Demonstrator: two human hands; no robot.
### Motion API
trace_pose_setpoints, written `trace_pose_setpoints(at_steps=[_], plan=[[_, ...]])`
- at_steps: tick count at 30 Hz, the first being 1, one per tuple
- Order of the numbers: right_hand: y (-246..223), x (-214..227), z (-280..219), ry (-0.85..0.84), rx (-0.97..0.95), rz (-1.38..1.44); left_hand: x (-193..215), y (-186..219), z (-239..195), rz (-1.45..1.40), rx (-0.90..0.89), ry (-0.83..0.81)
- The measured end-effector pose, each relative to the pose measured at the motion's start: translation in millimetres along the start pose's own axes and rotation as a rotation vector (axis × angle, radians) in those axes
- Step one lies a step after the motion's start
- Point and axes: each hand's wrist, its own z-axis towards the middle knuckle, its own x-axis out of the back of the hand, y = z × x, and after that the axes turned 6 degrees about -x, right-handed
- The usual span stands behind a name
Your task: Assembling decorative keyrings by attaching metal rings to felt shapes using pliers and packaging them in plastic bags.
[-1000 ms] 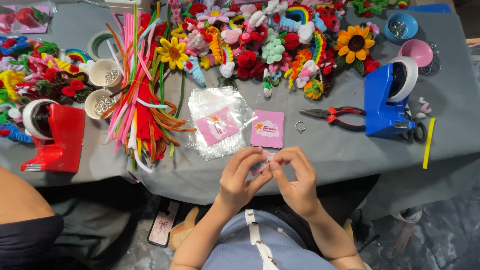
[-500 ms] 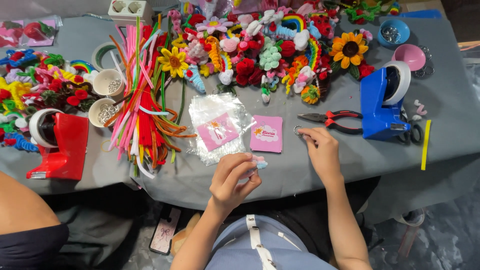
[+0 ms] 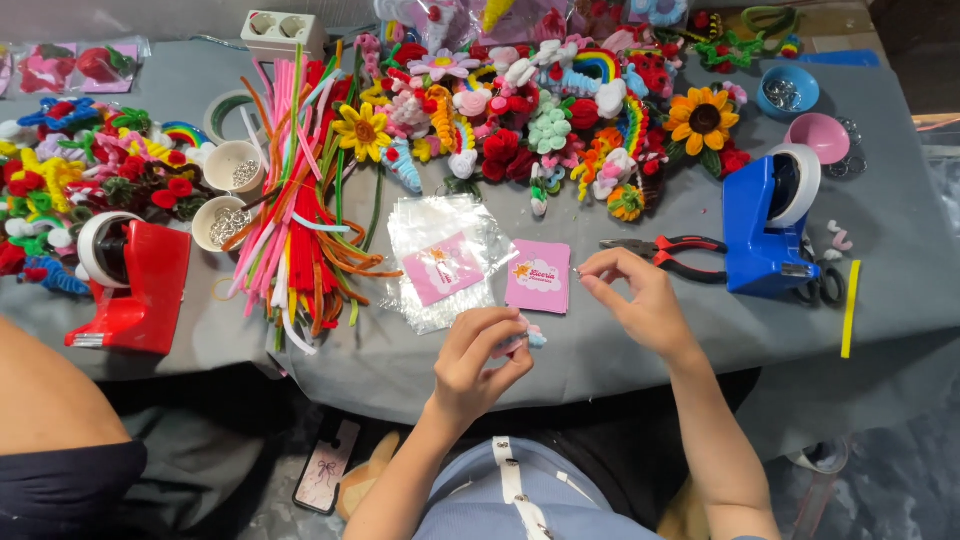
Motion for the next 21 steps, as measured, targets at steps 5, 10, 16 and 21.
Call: trace_pose_setpoints(at_steps=[5,10,16,21], plan=[[-23.1,-9.0,-17.7,-0.074,0.042,0.643,-5.6,13.0,10.4,-0.022,0.071,-0.001],[-39.9,-21.0,-33.0,-0.059,0.141,0.682,-7.0,20.2,16.5,-0.013,0.067,0.025],[-49.0,-31.6,-42.8,-0.012,0.169,0.652,-7.7,19.5,12.9,-0.03,0.083,0.038],[-44.4,-38.2,-43.2,0.014,0.184,0.657,-9.9,17.2,5.4,-0.054,0.107,0.057]])
